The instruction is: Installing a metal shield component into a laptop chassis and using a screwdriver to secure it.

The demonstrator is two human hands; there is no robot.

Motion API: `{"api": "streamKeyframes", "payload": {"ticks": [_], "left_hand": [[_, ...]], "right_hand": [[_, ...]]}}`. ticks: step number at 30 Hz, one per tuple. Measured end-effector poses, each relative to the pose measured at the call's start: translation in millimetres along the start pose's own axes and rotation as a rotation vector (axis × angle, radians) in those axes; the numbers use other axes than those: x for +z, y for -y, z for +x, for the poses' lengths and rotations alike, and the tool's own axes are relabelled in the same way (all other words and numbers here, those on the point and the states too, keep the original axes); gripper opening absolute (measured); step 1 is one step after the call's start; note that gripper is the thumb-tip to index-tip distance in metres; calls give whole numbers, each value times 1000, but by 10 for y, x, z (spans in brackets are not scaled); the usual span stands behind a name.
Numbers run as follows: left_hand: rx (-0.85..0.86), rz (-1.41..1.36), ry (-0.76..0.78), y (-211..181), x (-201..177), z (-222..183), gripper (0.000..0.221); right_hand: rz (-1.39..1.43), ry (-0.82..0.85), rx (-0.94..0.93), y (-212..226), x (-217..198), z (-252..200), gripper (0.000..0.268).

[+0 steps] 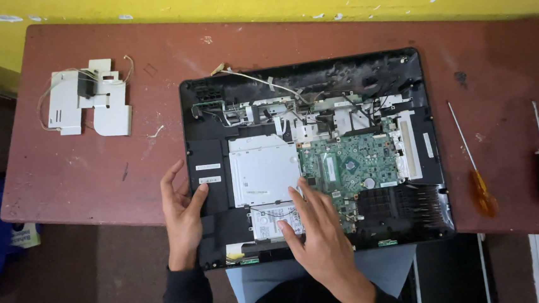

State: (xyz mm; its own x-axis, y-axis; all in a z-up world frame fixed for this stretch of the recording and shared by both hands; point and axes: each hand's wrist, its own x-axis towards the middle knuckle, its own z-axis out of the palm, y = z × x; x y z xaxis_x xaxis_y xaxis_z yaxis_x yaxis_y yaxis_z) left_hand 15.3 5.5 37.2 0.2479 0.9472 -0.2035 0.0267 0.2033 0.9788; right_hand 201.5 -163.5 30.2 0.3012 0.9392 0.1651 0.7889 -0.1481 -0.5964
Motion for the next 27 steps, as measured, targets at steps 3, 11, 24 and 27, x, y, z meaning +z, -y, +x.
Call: {"api": "streamKeyframes", "payload": {"ticks": [3,11,24,27], "left_hand": [[5,-3,10,50,-26,17,56],[36,33,8,33,-7,2,55],[26,6,-20,-17,22,-36,50],[53,37,10,23,-9,-20,49]], "right_hand": [[4,22,18,-10,-1,-8,60],[88,37,-13,-36,-37,7,55],[100,0,14,81,-71,68,57],[68,-6,-28,49,-31,30,55]]}}
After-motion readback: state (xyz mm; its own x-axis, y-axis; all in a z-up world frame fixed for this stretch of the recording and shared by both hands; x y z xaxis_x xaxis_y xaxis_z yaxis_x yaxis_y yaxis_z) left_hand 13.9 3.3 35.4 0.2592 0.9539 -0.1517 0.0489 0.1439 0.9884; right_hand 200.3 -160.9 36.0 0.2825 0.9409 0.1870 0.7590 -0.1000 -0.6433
